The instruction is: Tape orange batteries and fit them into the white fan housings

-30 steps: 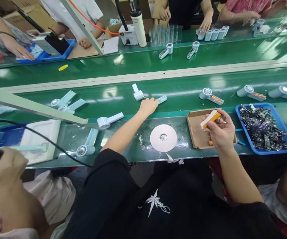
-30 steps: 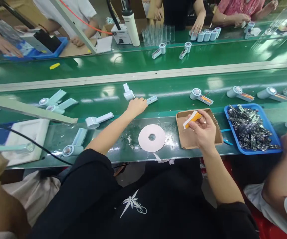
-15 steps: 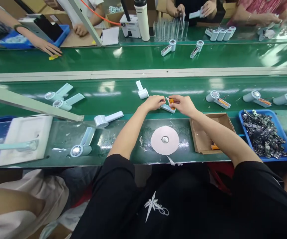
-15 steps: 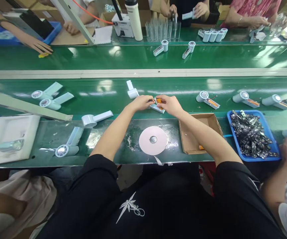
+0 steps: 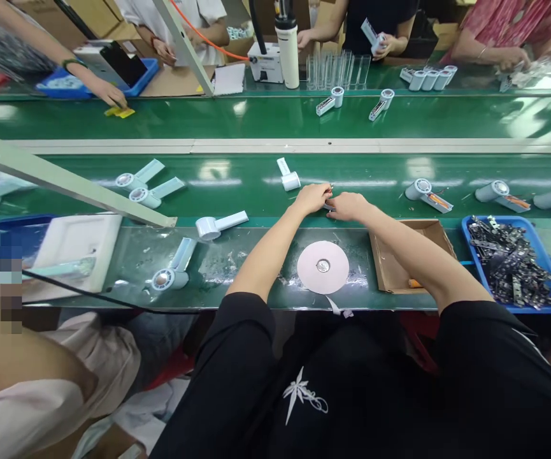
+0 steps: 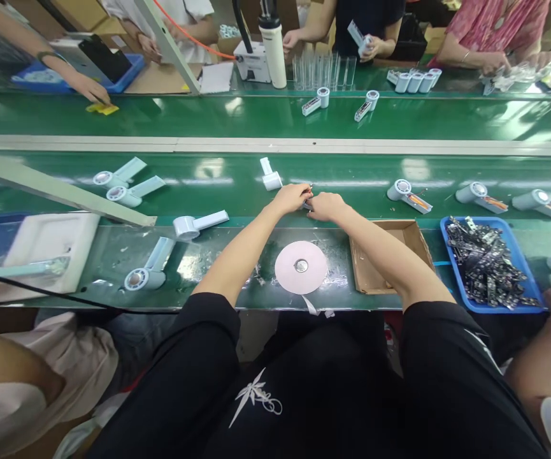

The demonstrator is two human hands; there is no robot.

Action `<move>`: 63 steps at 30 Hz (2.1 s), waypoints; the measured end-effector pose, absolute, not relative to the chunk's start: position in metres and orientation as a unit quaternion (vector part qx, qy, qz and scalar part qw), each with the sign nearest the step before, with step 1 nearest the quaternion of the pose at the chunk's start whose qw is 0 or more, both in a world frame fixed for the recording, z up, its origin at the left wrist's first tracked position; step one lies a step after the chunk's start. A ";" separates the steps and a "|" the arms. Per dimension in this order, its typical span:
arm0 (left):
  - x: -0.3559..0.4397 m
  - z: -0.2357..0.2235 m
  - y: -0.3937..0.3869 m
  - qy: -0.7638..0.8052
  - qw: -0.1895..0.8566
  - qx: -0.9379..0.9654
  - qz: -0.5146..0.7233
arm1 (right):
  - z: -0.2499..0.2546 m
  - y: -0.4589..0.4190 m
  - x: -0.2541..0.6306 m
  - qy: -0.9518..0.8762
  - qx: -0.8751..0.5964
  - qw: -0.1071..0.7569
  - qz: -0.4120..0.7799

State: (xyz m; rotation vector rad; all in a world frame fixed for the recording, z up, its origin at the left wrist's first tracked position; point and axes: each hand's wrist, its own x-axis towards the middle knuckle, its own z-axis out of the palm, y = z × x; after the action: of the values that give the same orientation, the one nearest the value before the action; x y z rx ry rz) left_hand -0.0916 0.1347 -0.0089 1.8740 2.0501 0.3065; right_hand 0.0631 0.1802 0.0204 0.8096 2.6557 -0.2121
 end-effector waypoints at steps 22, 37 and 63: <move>-0.016 -0.009 -0.101 0.584 -0.028 0.743 0.326 | 0.016 -0.047 0.250 0.743 0.224 -0.061 -0.628; 0.019 -0.042 -0.103 0.595 0.047 0.728 0.338 | 0.019 0.118 0.338 0.877 0.418 0.172 -0.165; 0.134 0.028 0.084 0.522 0.136 0.840 0.061 | 0.021 -0.044 0.422 0.696 0.496 -0.291 -0.431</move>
State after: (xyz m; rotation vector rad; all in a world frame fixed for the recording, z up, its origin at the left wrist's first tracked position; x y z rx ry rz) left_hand 0.1338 0.0838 0.0282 2.4316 1.5110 0.1763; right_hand 0.4223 -0.0435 0.0206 1.9339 2.7135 -1.6801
